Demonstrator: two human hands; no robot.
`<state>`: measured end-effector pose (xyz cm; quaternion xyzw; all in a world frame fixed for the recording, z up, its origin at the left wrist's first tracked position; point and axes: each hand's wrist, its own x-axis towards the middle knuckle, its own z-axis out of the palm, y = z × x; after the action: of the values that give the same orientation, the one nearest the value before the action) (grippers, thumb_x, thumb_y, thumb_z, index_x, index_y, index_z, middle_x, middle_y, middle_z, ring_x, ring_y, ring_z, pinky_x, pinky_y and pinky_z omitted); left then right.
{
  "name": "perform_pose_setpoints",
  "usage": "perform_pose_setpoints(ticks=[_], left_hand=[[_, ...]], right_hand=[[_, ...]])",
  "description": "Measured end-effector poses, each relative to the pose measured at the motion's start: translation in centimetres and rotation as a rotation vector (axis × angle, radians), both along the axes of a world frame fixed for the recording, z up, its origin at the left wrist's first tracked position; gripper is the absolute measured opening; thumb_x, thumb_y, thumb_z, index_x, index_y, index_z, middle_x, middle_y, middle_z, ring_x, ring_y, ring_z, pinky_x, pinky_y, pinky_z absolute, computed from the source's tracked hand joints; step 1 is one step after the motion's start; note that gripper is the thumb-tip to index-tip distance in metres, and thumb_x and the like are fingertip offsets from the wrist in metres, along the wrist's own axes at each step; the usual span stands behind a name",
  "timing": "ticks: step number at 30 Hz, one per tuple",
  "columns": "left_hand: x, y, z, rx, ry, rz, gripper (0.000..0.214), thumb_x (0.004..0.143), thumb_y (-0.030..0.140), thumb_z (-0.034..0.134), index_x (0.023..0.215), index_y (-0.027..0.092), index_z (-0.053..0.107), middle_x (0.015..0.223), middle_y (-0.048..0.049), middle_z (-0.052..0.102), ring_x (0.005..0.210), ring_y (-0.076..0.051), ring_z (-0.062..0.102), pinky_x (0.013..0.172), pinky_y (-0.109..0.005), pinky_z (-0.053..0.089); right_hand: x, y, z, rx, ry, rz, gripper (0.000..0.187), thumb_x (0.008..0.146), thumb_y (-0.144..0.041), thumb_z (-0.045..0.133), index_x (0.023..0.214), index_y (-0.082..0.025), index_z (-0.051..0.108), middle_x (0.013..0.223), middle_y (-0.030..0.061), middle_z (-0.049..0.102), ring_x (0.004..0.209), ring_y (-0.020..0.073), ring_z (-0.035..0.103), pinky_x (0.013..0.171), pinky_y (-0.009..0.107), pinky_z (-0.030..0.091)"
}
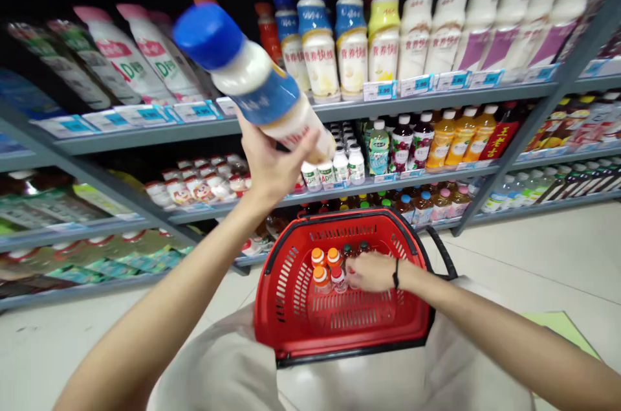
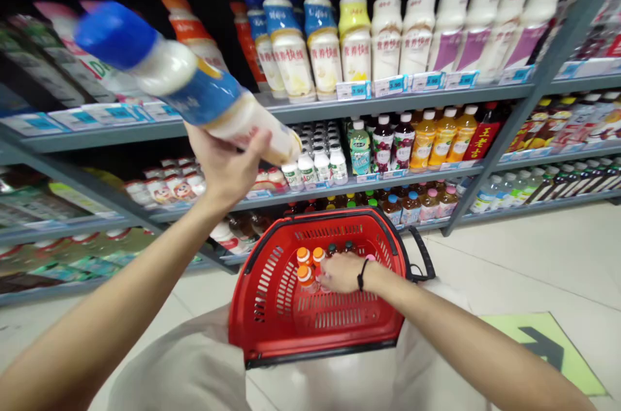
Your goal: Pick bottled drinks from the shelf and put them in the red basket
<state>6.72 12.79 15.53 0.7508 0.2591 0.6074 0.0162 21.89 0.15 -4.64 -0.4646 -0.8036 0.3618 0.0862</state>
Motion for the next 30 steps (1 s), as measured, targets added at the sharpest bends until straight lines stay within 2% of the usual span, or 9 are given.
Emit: perform_pose_setpoints(ticks=[3, 5, 8, 10, 12, 16, 19, 23, 30], left_hand=[[-2.3, -5.2, -5.3, -0.268, 0.036, -0.148, 0.076, 0.075, 0.064, 0.084, 0.127, 0.018, 0.054, 0.123, -0.0145, 0.071, 0.110, -0.028, 0.071, 0.102, -0.046, 0.055], [-3.4, -7.4, -8.5, -0.487, 0.004, -0.227, 0.067, 0.073, 0.060, 0.086, 0.116, 0.017, 0.058, 0.112, -0.0140, 0.075, 0.097, -0.026, 0.073, 0.091, -0.042, 0.059], [-4.3, -8.4, -12.1, -0.804, -0.150, -0.251, 0.067, 0.066, 0.060, 0.090, 0.107, 0.017, 0.059, 0.102, -0.0110, 0.077, 0.086, -0.023, 0.073, 0.078, -0.035, 0.062], [-4.7, -8.0, -13.6, -0.981, -0.239, -0.247, 0.069, 0.064, 0.058, 0.092, 0.108, 0.016, 0.060, 0.099, -0.0101, 0.077, 0.083, -0.022, 0.073, 0.074, -0.033, 0.061], [-5.2, -7.4, -14.4, -1.123, -0.273, -0.282, 0.068, 0.066, 0.054, 0.092, 0.110, 0.015, 0.060, 0.102, -0.0110, 0.077, 0.082, -0.021, 0.073, 0.073, -0.032, 0.062], [-6.5, -6.8, -14.9, -1.268, -0.180, -0.457, 0.062, 0.069, 0.046, 0.092, 0.113, 0.015, 0.061, 0.114, -0.0143, 0.077, 0.088, -0.023, 0.075, 0.074, -0.032, 0.063], [-7.1, -6.8, -15.1, -1.252, -0.081, -0.552, 0.060, 0.070, 0.036, 0.092, 0.115, 0.014, 0.060, 0.119, -0.0164, 0.076, 0.097, -0.026, 0.076, 0.083, -0.035, 0.063], [-7.2, -6.6, -15.9, -1.206, 0.073, -0.581, 0.065, 0.066, 0.028, 0.093, 0.120, 0.014, 0.059, 0.128, -0.0179, 0.072, 0.105, -0.027, 0.074, 0.094, -0.042, 0.062], [-7.3, -5.8, -17.4, -1.163, 0.162, -0.520, 0.068, 0.070, 0.036, 0.092, 0.125, 0.015, 0.059, 0.129, -0.0167, 0.071, 0.116, -0.030, 0.070, 0.098, -0.045, 0.060]], right_hand=[[0.9, 1.4, 0.4, -0.022, 0.167, -0.094, 0.035, 0.105, -0.036, 0.038, 0.116, -0.016, 0.065, 0.101, 0.0138, 0.078, 0.087, 0.0228, 0.075, 0.082, 0.035, 0.056], [0.3, 1.7, -0.1, -0.165, 0.412, -0.176, 0.044, 0.108, -0.037, 0.024, 0.122, -0.015, 0.060, 0.108, 0.0151, 0.077, 0.087, 0.0200, 0.074, 0.080, 0.033, 0.057], [-2.2, 1.1, -1.4, -0.645, 0.968, -0.283, 0.053, 0.107, -0.047, 0.021, 0.121, -0.014, 0.061, 0.103, 0.0165, 0.077, 0.086, 0.0222, 0.074, 0.082, 0.039, 0.060], [-3.9, 0.5, -2.0, -0.954, 1.186, -0.261, 0.062, 0.107, -0.055, 0.020, 0.118, -0.013, 0.063, 0.098, 0.0175, 0.077, 0.083, 0.0245, 0.075, 0.081, 0.042, 0.061], [-5.1, 0.3, -2.0, -1.125, 1.271, -0.229, 0.071, 0.106, -0.059, 0.014, 0.115, -0.011, 0.065, 0.095, 0.0191, 0.077, 0.078, 0.0256, 0.075, 0.074, 0.040, 0.061], [-5.7, 0.8, -1.1, -1.163, 1.336, -0.274, 0.074, 0.107, -0.052, 0.006, 0.122, -0.011, 0.065, 0.089, 0.0178, 0.077, 0.067, 0.0250, 0.073, 0.054, 0.033, 0.058], [-5.7, 1.0, -0.9, -1.146, 1.283, -0.328, 0.073, 0.108, -0.054, 0.008, 0.127, -0.012, 0.064, 0.087, 0.0157, 0.076, 0.062, 0.0234, 0.071, 0.044, 0.028, 0.052], [-5.9, 0.7, -1.4, -1.154, 1.184, -0.403, 0.070, 0.110, -0.054, 0.007, 0.130, -0.015, 0.062, 0.087, 0.0130, 0.076, 0.060, 0.0201, 0.069, 0.046, 0.026, 0.053], [-5.2, 1.4, -2.1, -1.093, 1.024, -0.467, 0.065, 0.109, -0.058, 0.019, 0.130, -0.015, 0.062, 0.083, 0.0104, 0.076, 0.051, 0.0175, 0.065, 0.042, 0.024, 0.050]])
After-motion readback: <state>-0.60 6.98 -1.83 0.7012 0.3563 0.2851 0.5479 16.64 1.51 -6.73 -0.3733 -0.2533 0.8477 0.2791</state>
